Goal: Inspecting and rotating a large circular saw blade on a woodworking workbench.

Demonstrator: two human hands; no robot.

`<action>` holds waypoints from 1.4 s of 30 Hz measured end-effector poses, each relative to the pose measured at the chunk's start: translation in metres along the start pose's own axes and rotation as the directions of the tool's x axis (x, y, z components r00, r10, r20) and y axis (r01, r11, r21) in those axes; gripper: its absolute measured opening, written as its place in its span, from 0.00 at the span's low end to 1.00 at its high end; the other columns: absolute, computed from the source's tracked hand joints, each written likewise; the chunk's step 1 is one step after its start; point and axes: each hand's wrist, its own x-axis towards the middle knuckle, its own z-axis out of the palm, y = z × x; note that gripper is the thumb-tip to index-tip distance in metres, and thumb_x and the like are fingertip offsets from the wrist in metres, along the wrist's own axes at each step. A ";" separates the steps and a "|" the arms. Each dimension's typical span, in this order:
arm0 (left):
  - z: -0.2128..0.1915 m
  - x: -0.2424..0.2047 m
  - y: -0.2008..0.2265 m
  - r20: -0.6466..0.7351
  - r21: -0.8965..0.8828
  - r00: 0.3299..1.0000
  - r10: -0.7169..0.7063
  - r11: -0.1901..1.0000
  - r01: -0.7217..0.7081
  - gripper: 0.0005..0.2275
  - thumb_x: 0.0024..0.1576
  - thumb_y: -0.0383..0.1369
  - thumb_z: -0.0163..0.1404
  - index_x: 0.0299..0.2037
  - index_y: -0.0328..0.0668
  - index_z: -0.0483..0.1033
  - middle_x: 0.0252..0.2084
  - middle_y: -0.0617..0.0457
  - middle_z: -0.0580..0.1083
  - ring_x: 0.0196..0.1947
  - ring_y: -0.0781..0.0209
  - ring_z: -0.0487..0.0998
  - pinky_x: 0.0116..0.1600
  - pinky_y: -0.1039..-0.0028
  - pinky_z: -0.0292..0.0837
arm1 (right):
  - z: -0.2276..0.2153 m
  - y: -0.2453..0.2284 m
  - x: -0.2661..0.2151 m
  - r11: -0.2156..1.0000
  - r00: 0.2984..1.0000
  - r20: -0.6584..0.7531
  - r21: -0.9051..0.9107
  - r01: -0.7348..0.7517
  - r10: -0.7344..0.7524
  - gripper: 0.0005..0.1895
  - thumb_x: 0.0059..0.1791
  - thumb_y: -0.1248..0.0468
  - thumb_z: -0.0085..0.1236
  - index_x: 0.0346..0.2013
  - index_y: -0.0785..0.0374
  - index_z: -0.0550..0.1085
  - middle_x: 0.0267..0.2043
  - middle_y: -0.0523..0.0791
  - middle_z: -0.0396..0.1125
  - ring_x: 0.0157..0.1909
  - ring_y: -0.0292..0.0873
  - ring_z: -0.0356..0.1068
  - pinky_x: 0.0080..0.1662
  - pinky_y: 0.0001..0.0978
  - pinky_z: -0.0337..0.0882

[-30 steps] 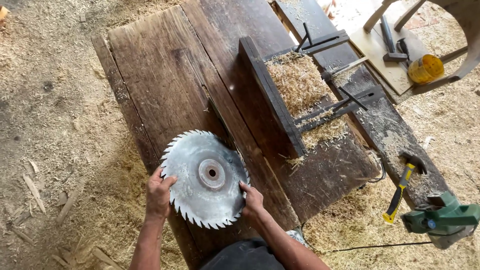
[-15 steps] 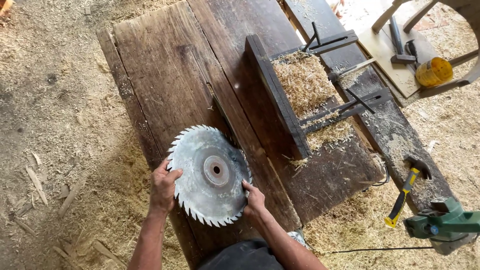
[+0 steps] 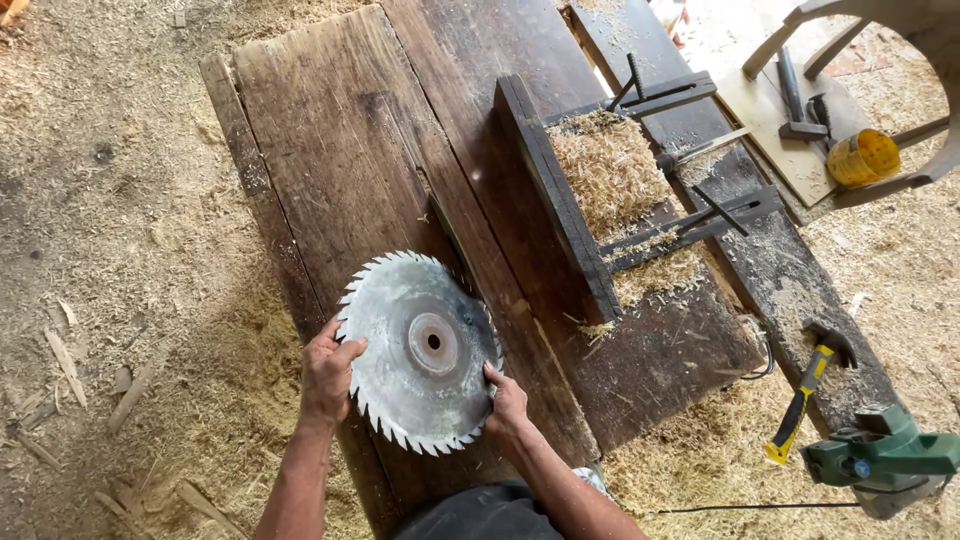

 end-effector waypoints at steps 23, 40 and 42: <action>-0.004 0.020 -0.020 0.137 0.334 0.952 0.275 0.892 -0.306 0.22 0.61 0.30 0.51 0.13 0.41 0.60 0.13 0.67 0.46 0.09 0.73 0.48 0.74 0.60 0.68 | 0.003 -0.003 0.003 0.999 0.999 -0.011 0.031 -0.034 0.035 0.26 0.46 0.61 0.66 0.53 0.75 0.72 0.54 0.58 0.70 0.49 0.57 0.74 0.50 0.57 0.77; -0.024 -0.079 0.033 0.050 -0.302 0.981 -0.187 0.934 0.194 0.24 0.52 0.27 0.53 0.60 0.24 0.71 0.54 0.40 0.76 0.51 0.58 0.79 0.57 0.69 0.78 | -0.032 0.005 0.016 0.946 0.920 0.263 -0.069 0.317 -0.290 0.12 0.49 0.59 0.66 0.36 0.64 0.74 0.36 0.44 0.69 0.37 0.39 0.67 0.39 0.35 0.70; -0.048 -0.101 0.009 0.013 -0.377 0.973 -0.231 0.900 0.219 0.22 0.54 0.24 0.56 0.59 0.22 0.71 0.55 0.38 0.75 0.55 0.50 0.76 0.61 0.62 0.73 | -0.028 -0.005 -0.013 0.897 0.855 0.314 -0.026 0.441 -0.412 0.14 0.52 0.60 0.69 0.34 0.64 0.71 0.33 0.42 0.66 0.34 0.35 0.63 0.36 0.31 0.66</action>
